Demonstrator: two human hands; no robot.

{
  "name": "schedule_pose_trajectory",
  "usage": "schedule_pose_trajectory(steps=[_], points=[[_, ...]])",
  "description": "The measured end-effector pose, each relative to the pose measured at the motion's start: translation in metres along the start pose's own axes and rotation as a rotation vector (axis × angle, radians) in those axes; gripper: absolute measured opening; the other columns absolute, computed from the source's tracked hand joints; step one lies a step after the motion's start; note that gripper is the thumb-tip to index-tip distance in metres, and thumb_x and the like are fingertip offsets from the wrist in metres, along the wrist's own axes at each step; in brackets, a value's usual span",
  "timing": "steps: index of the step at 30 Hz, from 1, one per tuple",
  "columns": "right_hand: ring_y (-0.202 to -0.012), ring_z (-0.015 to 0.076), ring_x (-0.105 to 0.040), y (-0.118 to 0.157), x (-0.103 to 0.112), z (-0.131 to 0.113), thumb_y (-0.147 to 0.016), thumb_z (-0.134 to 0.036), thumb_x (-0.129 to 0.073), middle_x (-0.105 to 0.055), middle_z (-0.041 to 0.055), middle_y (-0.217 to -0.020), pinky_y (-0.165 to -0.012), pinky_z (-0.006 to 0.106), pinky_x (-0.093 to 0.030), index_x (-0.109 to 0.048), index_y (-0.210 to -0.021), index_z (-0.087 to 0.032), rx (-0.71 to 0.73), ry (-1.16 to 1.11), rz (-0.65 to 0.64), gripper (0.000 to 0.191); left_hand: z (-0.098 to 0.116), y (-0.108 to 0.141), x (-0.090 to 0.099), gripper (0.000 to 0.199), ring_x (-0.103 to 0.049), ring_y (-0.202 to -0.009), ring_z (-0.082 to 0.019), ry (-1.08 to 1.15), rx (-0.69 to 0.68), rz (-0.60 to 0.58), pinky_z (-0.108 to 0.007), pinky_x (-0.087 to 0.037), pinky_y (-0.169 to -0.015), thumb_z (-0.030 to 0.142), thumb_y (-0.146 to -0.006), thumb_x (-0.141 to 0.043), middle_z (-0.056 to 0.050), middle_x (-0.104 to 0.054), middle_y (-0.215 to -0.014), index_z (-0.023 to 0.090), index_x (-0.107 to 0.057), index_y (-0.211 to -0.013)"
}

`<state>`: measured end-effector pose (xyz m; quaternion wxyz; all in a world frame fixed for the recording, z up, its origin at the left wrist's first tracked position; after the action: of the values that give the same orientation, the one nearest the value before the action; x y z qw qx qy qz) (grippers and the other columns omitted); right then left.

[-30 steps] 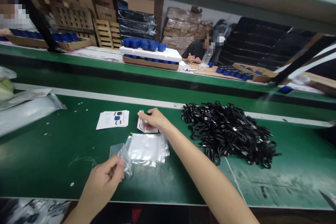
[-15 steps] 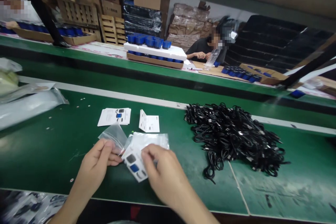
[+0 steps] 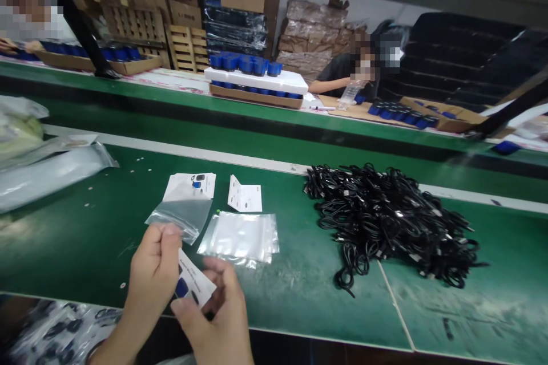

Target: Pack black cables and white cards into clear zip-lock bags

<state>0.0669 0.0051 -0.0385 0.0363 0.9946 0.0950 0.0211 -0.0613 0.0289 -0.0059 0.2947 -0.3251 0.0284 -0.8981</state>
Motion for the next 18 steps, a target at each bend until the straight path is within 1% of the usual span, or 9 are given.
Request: schedule_pose_trajectory(steps=[2, 3, 4, 6, 8, 10, 12, 14, 18], points=[[-0.054, 0.0161, -0.061, 0.002, 0.001, 0.005, -0.082, -0.029, -0.06, -0.062, 0.0014, -0.063, -0.049, 0.025, -0.048, -0.06, -0.083, -0.016, -0.073, -0.003, -0.062, 0.013, 0.0, -0.001, 0.001, 0.025, -0.049, -0.044, -0.011, -0.003, -0.027, -0.003, -0.019, -0.038, -0.044, 0.032, -0.09, -0.036, 0.007, -0.048, -0.05, 0.023, -0.047, -0.069], [-0.052, 0.0152, -0.059, 0.001, 0.005, 0.002, -0.083, -0.027, -0.059, -0.059, 0.0003, -0.057, -0.047, 0.024, -0.046, -0.059, -0.071, -0.017, -0.026, 0.062, -0.043, 0.016, 0.0, -0.001, 0.002, 0.027, -0.049, -0.042, -0.011, -0.004, -0.045, -0.011, -0.019, -0.039, -0.043, 0.033, -0.09, -0.036, 0.007, -0.048, -0.048, 0.023, -0.046, -0.067], [-0.051, 0.0145, -0.057, -0.001, 0.011, -0.004, -0.083, -0.024, -0.058, -0.057, -0.0001, -0.056, -0.048, 0.024, -0.045, -0.057, -0.064, -0.018, 0.075, 0.141, 0.002, 0.02, 0.0, -0.001, 0.002, 0.028, -0.049, -0.041, -0.01, -0.008, -0.064, -0.018, -0.019, -0.039, -0.043, 0.033, -0.09, -0.038, 0.007, -0.049, -0.047, 0.023, -0.046, -0.065], [-0.053, 0.0137, -0.056, -0.002, 0.024, -0.02, -0.083, -0.015, -0.057, -0.058, 0.0005, -0.059, -0.05, 0.024, -0.044, -0.059, -0.064, -0.018, 0.38, 0.271, 0.113, 0.019, 0.002, 0.0, 0.003, 0.028, -0.049, -0.04, -0.009, -0.026, -0.111, -0.028, -0.018, -0.039, -0.043, 0.032, -0.088, -0.041, 0.007, -0.05, -0.046, 0.022, -0.047, -0.063], [-0.056, 0.0137, -0.057, 0.0, 0.032, -0.034, -0.082, -0.007, -0.055, -0.06, 0.0019, -0.065, -0.052, 0.024, -0.044, -0.062, -0.077, -0.019, 0.656, 0.343, 0.185, 0.015, 0.006, 0.002, 0.003, 0.029, -0.048, -0.038, -0.009, -0.056, -0.173, -0.032, -0.017, -0.038, -0.042, 0.032, -0.087, -0.044, 0.007, -0.048, -0.044, 0.022, -0.049, -0.06], [-0.057, 0.0146, -0.058, 0.001, 0.035, -0.039, -0.081, -0.003, -0.054, -0.062, 0.0033, -0.068, -0.052, 0.024, -0.045, -0.061, -0.088, -0.02, 0.79, 0.421, 0.207, 0.019, 0.013, 0.006, 0.004, 0.028, -0.046, -0.037, -0.008, -0.086, -0.248, -0.031, -0.016, -0.037, -0.041, 0.031, -0.085, -0.047, 0.008, -0.046, -0.043, 0.021, -0.051, -0.059], [-0.058, 0.0159, -0.057, 0.001, 0.034, -0.04, -0.082, -0.005, -0.053, -0.061, 0.0044, -0.068, -0.052, 0.025, -0.045, -0.061, -0.092, -0.019, 0.815, 0.549, 0.193, 0.019, 0.019, 0.011, 0.004, 0.024, -0.048, -0.038, -0.008, -0.122, -0.32, -0.024, -0.016, -0.037, -0.042, 0.027, -0.083, -0.048, 0.008, -0.049, -0.044, 0.02, -0.054, -0.061], [-0.055, 0.0158, -0.056, 0.0, 0.032, -0.038, -0.085, -0.007, -0.05, -0.06, 0.0042, -0.066, -0.051, 0.024, -0.044, -0.061, -0.091, -0.017, 0.779, 0.665, 0.176, 0.016, 0.023, 0.016, 0.003, 0.022, -0.05, -0.04, -0.008, -0.165, -0.38, -0.011, -0.016, -0.038, -0.044, 0.023, -0.083, -0.048, 0.007, -0.053, -0.047, 0.02, -0.056, -0.064], [-0.051, 0.0151, -0.054, -0.003, 0.033, -0.038, -0.087, -0.011, -0.044, -0.057, 0.0025, -0.063, -0.049, 0.023, -0.042, -0.061, -0.076, -0.018, 0.639, 0.734, 0.161, 0.021, 0.027, 0.025, -0.005, 0.03, -0.053, -0.044, -0.01, -0.238, -0.52, -0.046, -0.02, -0.037, -0.047, 0.021, -0.086, -0.045, 0.005, -0.053, -0.049, 0.02, -0.054, -0.058]])
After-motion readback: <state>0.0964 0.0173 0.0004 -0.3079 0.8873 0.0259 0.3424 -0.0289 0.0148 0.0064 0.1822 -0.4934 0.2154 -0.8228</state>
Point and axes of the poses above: each hand's wrist, its own y-axis away from the middle knuckle, its own x-axis out of the back of the hand, z = x × y, the point moved 3 cm from there along -y, towards the middle knuckle
